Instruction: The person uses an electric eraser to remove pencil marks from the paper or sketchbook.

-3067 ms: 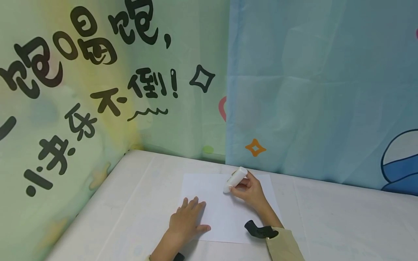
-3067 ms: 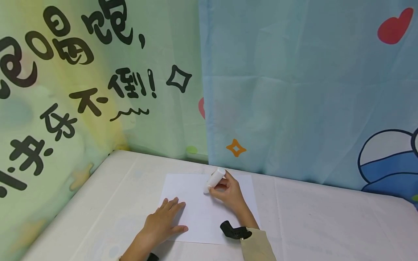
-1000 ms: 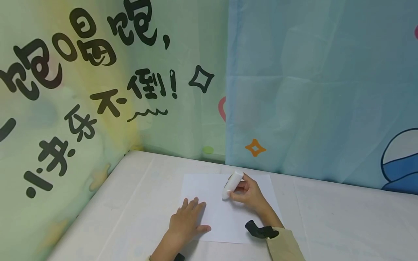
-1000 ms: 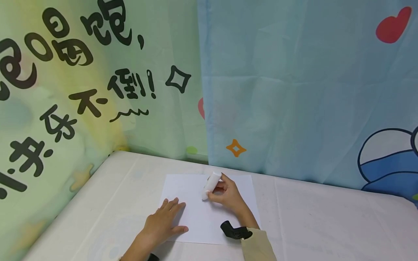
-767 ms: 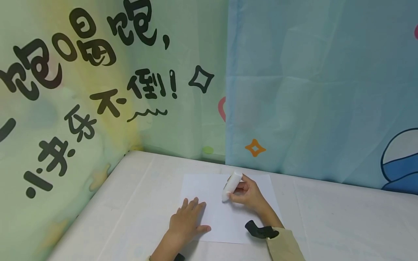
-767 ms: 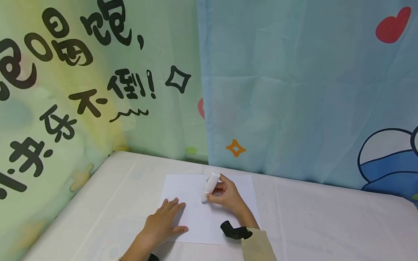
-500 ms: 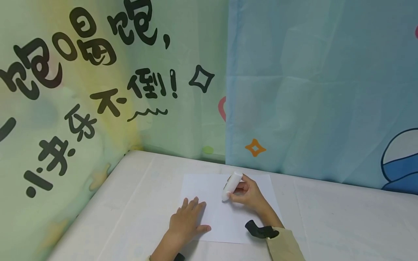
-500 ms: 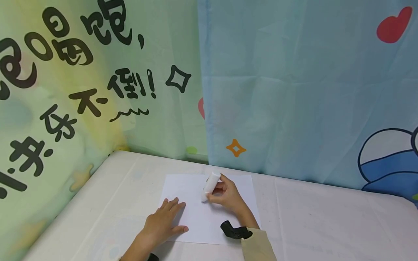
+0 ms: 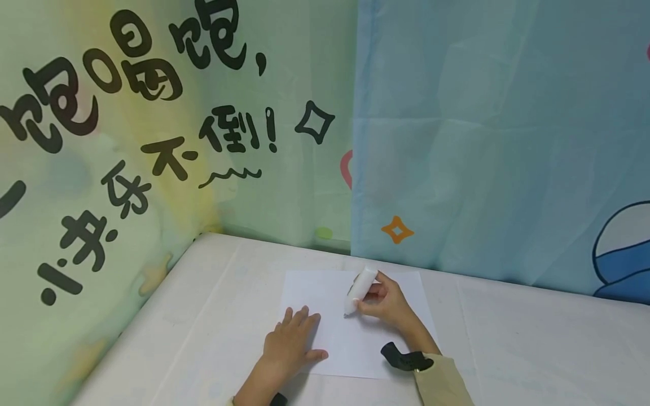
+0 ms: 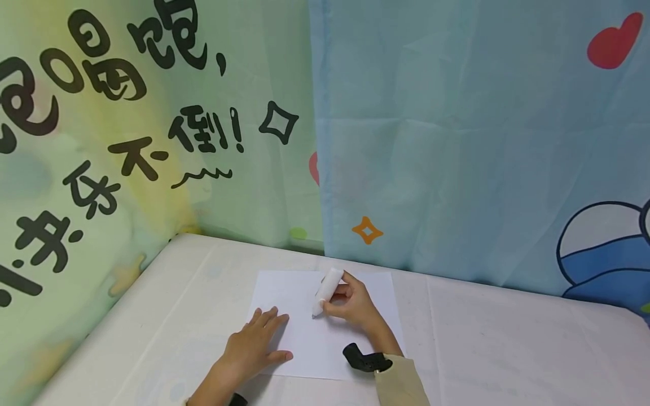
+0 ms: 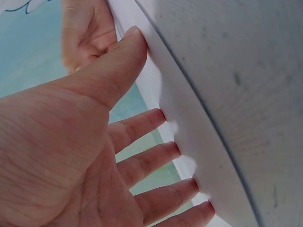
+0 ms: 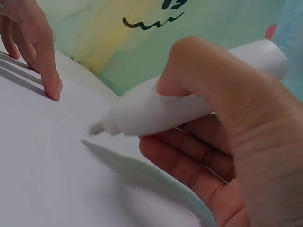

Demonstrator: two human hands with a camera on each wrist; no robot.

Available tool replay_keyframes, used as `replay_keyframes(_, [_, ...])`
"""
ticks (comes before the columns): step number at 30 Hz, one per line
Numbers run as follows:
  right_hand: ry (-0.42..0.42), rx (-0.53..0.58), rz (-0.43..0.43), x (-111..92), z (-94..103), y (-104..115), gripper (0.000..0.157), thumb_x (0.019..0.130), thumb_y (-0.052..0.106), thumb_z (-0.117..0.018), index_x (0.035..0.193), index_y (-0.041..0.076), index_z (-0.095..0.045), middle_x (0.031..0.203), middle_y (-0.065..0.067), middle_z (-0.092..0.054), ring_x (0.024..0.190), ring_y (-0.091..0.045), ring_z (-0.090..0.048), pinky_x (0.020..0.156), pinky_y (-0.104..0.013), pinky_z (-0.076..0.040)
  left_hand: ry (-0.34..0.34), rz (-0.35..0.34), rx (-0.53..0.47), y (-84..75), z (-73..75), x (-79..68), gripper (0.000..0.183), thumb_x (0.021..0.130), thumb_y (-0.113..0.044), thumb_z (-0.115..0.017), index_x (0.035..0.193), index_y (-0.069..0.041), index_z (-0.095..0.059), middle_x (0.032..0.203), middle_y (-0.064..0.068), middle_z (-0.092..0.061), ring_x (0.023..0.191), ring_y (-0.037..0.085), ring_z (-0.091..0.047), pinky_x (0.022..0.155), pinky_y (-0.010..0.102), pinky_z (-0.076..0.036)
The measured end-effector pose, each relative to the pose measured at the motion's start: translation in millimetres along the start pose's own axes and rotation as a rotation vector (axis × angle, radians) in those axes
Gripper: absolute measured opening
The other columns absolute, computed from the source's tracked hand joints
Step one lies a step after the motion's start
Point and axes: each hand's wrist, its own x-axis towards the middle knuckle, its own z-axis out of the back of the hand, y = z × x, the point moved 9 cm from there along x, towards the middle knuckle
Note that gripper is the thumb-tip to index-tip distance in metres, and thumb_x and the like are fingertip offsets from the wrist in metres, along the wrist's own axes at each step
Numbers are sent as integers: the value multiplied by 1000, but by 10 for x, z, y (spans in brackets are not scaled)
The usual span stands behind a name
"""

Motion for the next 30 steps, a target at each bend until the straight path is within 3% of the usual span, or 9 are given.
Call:
replay_keyframes(5, [-51,205,-118,-15,68,-4,43,80,-20,-59,119,-23,-41,99,4,-71,93,-8,-68,81,-22,-56,-2,-16,-21,-45,17,-36,69,78,-49,-74,134,-13,-55,142,13,-52,130,42,-47,94,53,-51])
replay_keyframes(9, [-229,458,-242,-70,204,-52,28,93,-10,-51,120,-5,-49,99,0,-69,91,-11,-68,73,-24,-58,3,-29,-29,-81,11,-60,69,79,-49,-74,134,-13,-55,141,13,-52,130,42,-48,93,53,-51])
replay_keyframes(12, [-395,625,-269,-112,324,-70,15,100,5,-53,114,8,-55,96,-4,-67,84,-13,-68,67,-23,-57,-12,-42,-19,-105,14,-59,68,78,-48,-75,132,-13,-56,140,13,-54,129,42,-49,91,52,-52])
replay_keyframes(15, [-506,689,-305,-168,400,-104,11,100,17,-55,110,14,-56,92,-3,-65,82,-13,-68,69,-22,-57,-7,-45,-37,-112,-3,-47,68,77,-47,-75,132,-12,-56,139,14,-54,129,43,-49,91,53,-52])
replay_keyframes(18, [-527,706,-385,-211,407,-112,12,100,15,-53,112,15,-53,96,0,-58,83,-13,-64,76,-24,-56,25,-35,-59,-87,-47,-47,69,77,-47,-75,133,-12,-56,141,15,-53,130,43,-47,92,54,-51])
replay_keyframes(21, [-444,546,-491,-214,439,-9,23,102,13,-50,125,12,-49,107,-2,-46,80,-12,-57,78,-23,-52,33,-30,-71,-46,-51,-38,69,77,-47,-76,133,-11,-56,141,16,-52,130,45,-46,92,55,-51])
replay_keyframes(24, [-302,118,-541,-185,589,235,41,101,18,-53,138,3,-43,113,-9,-45,78,-13,-55,73,-23,-49,9,-37,-72,-12,16,1,69,78,-45,-76,133,-9,-56,140,17,-52,129,46,-46,92,56,-50])
replay_keyframes(27, [-211,-322,-586,-332,800,443,62,96,28,-63,142,-4,-37,116,-23,-52,87,-23,-61,70,-27,-51,7,-47,-75,-30,34,5,68,79,-43,-75,134,-7,-55,140,19,-51,129,48,-46,93,57,-50])
replay_keyframes(30, [-175,-552,-621,-535,956,545,68,91,32,-70,136,-7,-37,117,-27,-56,95,-31,-61,68,-31,-52,26,-42,-74,-42,9,-9,68,80,-43,-75,134,-7,-54,141,19,-50,131,47,-45,95,56,-49])
